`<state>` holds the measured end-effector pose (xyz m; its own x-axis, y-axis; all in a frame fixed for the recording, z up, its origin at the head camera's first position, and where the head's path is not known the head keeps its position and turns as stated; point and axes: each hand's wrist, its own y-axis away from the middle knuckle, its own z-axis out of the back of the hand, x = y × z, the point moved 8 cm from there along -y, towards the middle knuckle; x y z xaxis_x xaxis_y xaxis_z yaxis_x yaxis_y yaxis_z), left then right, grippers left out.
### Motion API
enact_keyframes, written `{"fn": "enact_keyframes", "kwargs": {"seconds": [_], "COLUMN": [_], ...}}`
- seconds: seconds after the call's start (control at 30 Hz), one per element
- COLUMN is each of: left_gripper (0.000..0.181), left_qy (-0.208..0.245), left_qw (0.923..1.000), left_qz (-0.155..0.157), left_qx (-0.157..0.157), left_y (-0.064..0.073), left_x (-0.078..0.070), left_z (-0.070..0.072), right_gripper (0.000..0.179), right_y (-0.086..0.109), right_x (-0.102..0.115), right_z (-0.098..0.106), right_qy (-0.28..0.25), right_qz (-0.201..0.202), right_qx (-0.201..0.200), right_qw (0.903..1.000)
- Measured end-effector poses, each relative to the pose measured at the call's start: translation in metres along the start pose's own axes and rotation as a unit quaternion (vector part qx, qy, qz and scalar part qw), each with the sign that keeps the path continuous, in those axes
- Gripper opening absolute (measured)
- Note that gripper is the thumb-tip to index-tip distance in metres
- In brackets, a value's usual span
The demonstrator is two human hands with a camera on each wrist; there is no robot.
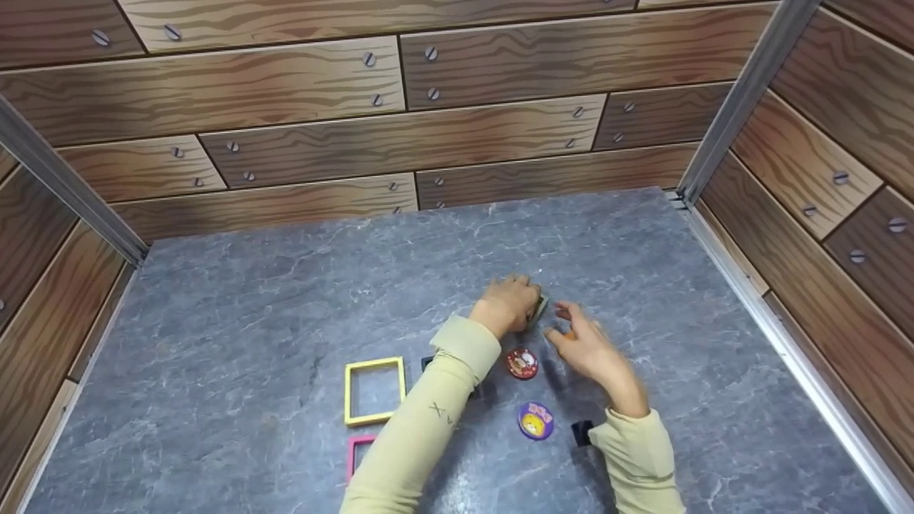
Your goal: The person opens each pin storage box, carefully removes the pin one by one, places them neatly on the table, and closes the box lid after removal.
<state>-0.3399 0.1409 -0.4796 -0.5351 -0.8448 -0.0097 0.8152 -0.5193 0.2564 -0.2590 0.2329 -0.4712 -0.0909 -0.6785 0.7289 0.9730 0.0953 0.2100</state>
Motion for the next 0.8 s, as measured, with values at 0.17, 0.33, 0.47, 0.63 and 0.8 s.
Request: {"fn": "enact_keyframes", "kwargs": {"seconds": [0.17,0.33,0.47,0.63,0.8], "left_gripper": [0.034,0.027,0.051,0.074,0.08], "left_qy": [0.022,0.08,0.137,0.222,0.309], "left_qw": [0.9997,0.9962,0.9875,0.9652,0.9331], "left_qz": [-0.003,-0.014,-0.049,-0.096,-0.122], "left_qx": [-0.006,-0.032,-0.06,-0.099,-0.138], "left_y": [0.004,0.013,0.028,0.063,0.104], "left_x": [0.009,0.02,0.024,0.03,0.037], "left_z": [0.003,0.006,0.009,0.014,0.018], "right_gripper": [0.061,0.055,0.054,0.056,0.059], "right_y": [0.0,-0.001,0.0,0.005,0.011], "right_x": [0.008,0.014,0.02,0.028,0.036], "right_z": [0.001,0.004,0.004,-0.001,-0.007], "right_qy": [-0.015,-0.049,-0.082,-0.131,-0.191], "right_qz": [0.016,0.034,0.048,0.065,0.084], "right_qx": [0.0,-0.014,-0.012,0.026,0.093], "right_qw": [0.9998,0.9981,0.9954,0.989,0.9736]}}
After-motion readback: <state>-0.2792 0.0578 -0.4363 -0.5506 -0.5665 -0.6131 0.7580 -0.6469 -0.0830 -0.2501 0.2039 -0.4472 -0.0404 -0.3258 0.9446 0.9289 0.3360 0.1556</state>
